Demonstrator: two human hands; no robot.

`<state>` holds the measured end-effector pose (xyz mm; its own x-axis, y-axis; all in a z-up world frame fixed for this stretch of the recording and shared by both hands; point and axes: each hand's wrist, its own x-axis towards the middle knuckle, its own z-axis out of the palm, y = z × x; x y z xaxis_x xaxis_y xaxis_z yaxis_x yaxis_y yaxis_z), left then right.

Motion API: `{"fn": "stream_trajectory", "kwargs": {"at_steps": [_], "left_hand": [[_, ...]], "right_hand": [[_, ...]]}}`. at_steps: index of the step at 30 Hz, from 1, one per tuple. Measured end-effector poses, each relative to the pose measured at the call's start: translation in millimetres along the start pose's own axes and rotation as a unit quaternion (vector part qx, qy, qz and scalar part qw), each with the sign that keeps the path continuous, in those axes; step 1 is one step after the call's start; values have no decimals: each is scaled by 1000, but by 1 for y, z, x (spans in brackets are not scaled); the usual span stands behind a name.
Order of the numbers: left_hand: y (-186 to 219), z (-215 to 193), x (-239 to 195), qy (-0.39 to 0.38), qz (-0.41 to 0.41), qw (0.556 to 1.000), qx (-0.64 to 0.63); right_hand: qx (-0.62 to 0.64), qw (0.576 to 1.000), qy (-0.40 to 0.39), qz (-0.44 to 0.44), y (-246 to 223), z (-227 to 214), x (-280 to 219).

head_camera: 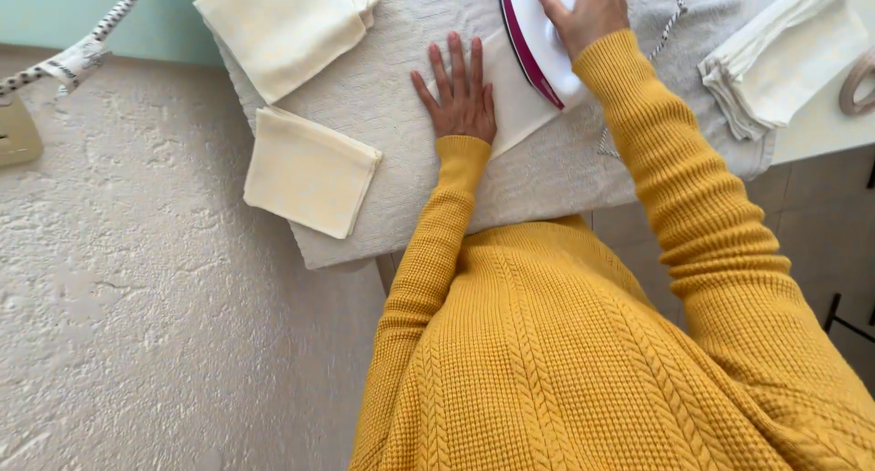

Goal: Ironing small rectangular pieces of off-white fabric on a table.

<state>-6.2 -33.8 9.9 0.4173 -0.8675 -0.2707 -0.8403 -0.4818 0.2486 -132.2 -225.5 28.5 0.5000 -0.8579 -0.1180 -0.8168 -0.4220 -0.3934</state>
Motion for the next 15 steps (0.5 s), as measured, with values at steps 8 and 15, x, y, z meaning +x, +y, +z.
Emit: {"fn": "stream_trajectory", "kwargs": {"at_steps": [8, 15], "left_hand": [[2, 18, 0, -21, 1, 1000, -1], [-3, 32, -2, 87, 11, 996, -29]], "right_hand": [[47, 993, -73, 86, 2, -4, -2], [15, 999, 26, -24, 9, 1, -2]]}}
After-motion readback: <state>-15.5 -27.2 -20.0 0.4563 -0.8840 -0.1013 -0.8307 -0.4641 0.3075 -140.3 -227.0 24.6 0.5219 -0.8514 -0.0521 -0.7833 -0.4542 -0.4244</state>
